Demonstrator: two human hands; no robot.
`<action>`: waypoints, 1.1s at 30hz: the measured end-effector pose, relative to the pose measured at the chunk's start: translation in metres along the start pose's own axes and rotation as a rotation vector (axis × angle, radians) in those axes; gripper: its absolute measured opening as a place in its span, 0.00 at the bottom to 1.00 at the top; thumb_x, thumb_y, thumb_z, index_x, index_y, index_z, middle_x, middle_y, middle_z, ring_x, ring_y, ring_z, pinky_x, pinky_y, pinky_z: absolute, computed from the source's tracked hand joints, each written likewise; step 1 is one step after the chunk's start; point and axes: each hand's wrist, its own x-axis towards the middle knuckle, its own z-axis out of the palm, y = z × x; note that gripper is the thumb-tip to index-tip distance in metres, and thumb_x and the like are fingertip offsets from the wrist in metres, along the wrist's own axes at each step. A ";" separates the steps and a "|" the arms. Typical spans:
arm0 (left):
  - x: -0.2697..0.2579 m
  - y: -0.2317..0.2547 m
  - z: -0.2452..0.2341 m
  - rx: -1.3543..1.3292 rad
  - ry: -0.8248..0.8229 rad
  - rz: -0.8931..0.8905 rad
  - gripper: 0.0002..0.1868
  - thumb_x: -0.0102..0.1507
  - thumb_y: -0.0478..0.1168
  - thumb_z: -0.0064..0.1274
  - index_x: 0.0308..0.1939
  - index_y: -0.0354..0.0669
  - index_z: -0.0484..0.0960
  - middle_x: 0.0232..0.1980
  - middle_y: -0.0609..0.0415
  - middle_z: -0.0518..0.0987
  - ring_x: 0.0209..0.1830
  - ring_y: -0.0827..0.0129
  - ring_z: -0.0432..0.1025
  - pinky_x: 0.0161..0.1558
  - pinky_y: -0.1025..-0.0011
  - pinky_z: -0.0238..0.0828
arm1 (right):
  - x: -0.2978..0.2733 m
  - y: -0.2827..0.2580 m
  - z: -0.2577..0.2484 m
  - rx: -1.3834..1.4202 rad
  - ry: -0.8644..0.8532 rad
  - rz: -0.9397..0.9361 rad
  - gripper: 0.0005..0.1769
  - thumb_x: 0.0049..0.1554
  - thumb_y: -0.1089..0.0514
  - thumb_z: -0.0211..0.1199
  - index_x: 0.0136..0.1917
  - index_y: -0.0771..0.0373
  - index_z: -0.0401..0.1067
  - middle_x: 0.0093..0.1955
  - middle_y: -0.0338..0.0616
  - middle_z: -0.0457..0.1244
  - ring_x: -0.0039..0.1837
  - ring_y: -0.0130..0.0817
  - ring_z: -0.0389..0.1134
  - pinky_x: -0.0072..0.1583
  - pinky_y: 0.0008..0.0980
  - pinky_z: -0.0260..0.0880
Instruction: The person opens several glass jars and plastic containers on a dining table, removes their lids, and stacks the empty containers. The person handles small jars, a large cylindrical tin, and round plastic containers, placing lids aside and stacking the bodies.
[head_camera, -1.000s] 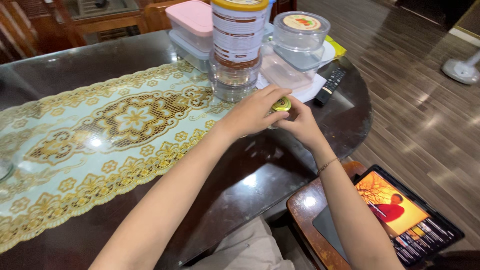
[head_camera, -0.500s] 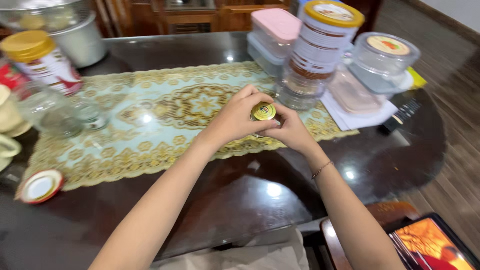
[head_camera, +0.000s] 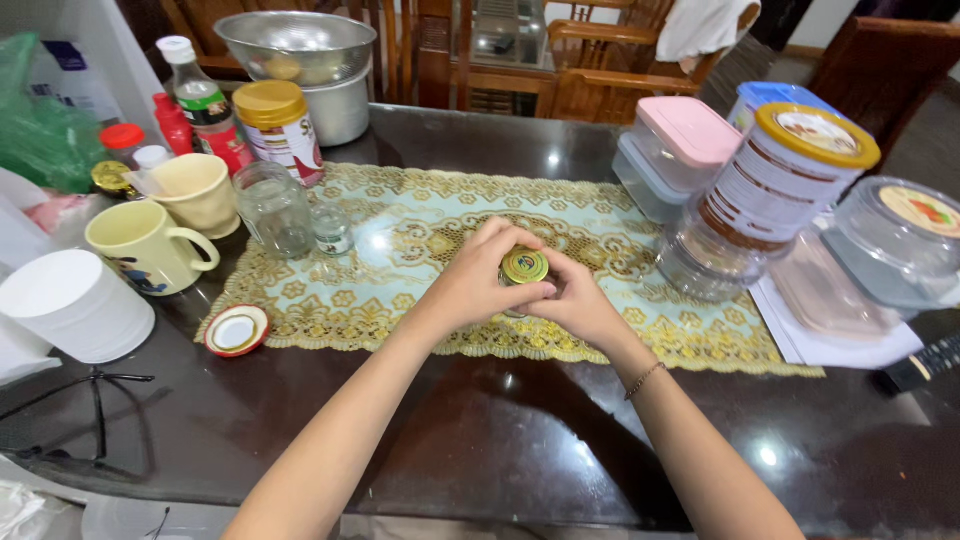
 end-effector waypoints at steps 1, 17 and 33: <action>0.001 -0.002 -0.002 -0.001 0.004 -0.002 0.29 0.55 0.55 0.67 0.54 0.43 0.80 0.53 0.52 0.74 0.56 0.60 0.72 0.57 0.64 0.70 | 0.004 0.000 0.001 0.024 -0.012 0.004 0.34 0.51 0.71 0.68 0.70 0.67 0.65 0.57 0.41 0.67 0.56 0.29 0.71 0.59 0.33 0.78; 0.006 0.001 -0.012 0.024 0.035 -0.127 0.30 0.54 0.57 0.66 0.53 0.45 0.79 0.50 0.53 0.74 0.52 0.60 0.76 0.52 0.63 0.73 | 0.022 0.018 -0.001 0.026 0.000 -0.020 0.45 0.46 0.75 0.67 0.74 0.63 0.58 0.65 0.47 0.64 0.65 0.34 0.68 0.63 0.37 0.75; -0.050 0.014 -0.011 0.210 0.162 -0.196 0.26 0.58 0.58 0.63 0.54 0.49 0.84 0.45 0.52 0.73 0.46 0.59 0.74 0.46 0.64 0.72 | 0.011 0.046 0.035 0.211 -0.042 -0.051 0.36 0.49 0.75 0.68 0.70 0.68 0.62 0.61 0.45 0.64 0.61 0.33 0.69 0.61 0.38 0.76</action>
